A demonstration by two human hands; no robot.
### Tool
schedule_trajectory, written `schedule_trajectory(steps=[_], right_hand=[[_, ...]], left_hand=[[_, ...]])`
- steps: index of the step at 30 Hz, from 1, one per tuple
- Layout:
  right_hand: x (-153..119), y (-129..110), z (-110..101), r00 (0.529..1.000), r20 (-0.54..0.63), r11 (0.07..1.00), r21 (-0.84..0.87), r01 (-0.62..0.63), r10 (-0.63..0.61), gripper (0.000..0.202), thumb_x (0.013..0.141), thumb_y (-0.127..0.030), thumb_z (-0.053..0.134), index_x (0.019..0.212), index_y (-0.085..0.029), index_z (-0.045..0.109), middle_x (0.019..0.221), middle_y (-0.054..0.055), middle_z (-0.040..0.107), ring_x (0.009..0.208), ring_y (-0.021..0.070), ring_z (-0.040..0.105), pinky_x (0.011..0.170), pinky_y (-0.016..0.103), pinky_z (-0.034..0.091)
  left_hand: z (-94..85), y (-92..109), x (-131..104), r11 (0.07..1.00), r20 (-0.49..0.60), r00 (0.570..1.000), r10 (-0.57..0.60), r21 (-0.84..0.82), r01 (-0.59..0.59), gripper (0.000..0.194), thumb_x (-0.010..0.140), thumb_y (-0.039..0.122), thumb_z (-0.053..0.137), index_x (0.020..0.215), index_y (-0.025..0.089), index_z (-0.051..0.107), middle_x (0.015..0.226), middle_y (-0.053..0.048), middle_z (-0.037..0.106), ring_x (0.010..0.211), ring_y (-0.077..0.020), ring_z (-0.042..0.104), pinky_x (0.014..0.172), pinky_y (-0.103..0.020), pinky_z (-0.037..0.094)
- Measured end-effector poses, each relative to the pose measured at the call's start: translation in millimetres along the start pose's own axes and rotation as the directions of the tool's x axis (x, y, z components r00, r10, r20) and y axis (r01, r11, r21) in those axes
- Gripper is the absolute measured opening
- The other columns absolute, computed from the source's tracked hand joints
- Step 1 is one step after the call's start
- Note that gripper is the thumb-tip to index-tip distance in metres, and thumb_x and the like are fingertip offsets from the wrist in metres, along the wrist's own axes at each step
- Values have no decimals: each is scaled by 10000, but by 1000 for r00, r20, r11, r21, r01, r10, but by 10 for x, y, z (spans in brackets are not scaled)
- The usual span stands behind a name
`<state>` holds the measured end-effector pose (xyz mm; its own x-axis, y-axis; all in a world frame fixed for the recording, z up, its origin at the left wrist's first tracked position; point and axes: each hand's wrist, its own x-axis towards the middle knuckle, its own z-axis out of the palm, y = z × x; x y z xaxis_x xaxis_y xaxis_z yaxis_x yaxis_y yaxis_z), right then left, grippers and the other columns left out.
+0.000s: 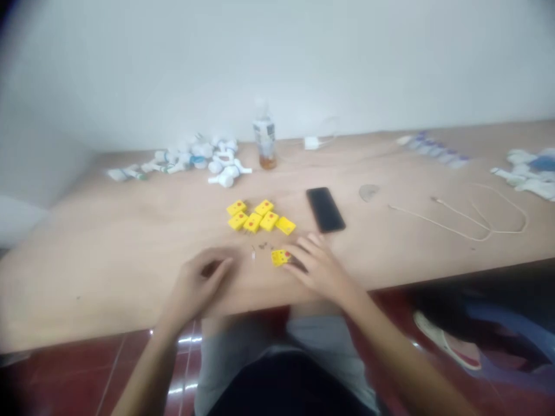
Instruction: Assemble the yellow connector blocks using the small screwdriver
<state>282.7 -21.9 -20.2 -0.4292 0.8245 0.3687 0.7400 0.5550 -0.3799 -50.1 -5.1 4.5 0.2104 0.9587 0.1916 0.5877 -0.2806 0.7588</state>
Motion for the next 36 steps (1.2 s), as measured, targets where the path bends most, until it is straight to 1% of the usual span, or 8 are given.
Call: schedule_trajectory(steps=[7,12,18,21,24,26,32,36], right_hand=[[32,-1,4,999,-5,999,29,37,-37,321,1128,-369,738,1411,-220,757,1225,126,792,1180,325,696,1104,582,596],[51,-17,-16,1000,-13,996,83,25,-24,347,1116,-395,754,1426,-237,740,1250,121,795,1163,321,698,1089,560,587],[21,9,-57,985,-166,987,158,-25,51,214,1165,-210,556,1274,-231,739,1102,92,777,995,278,662,935,472,538],[12,20,-52,977,-205,984,173,-28,63,208,1166,-208,545,1255,-228,732,1076,83,763,966,272,636,930,468,512],[16,9,-46,981,-183,986,165,-36,67,184,1168,-224,560,1225,-230,735,1077,86,744,973,275,615,914,465,499],[20,0,-49,984,-159,985,167,-49,76,176,1164,-219,568,1200,-233,739,1059,85,731,967,276,597,893,460,495],[11,-8,-70,994,-82,980,190,-57,74,168,1168,-212,580,1243,-226,729,1064,87,718,982,276,585,904,469,505],[-7,-21,-78,999,1,988,144,-49,49,245,1160,-271,635,1390,-218,699,1169,113,713,1058,301,586,982,513,538]], left_hand=[[129,72,-3,998,-7,999,34,53,-33,196,1024,325,768,857,235,716,883,-28,760,733,-202,693,714,-342,590],[285,166,100,999,-16,999,34,-21,-35,154,1041,317,753,907,244,766,916,-43,823,801,-239,751,768,-376,627],[296,156,76,996,-34,995,93,-2,-94,206,1112,372,680,1055,264,846,1099,-75,879,972,-271,802,822,-390,651],[264,162,32,999,-54,998,43,3,-43,200,1116,377,681,1062,249,826,1065,-68,858,882,-235,778,788,-364,638],[255,173,32,1000,-64,998,-1,-2,0,195,1038,376,808,901,241,777,930,-38,810,767,-206,731,696,-329,603],[252,174,47,1000,-54,998,22,0,-22,195,1028,343,822,863,247,779,928,-39,815,814,-222,755,744,-347,628],[243,175,66,993,-20,994,110,32,-109,172,1140,307,689,1163,274,856,1231,-83,857,1145,-285,797,1021,-473,675],[327,118,76,975,20,982,185,117,-186,125,1095,315,774,1174,270,860,1222,-95,815,1151,-303,752,1005,-494,677]])
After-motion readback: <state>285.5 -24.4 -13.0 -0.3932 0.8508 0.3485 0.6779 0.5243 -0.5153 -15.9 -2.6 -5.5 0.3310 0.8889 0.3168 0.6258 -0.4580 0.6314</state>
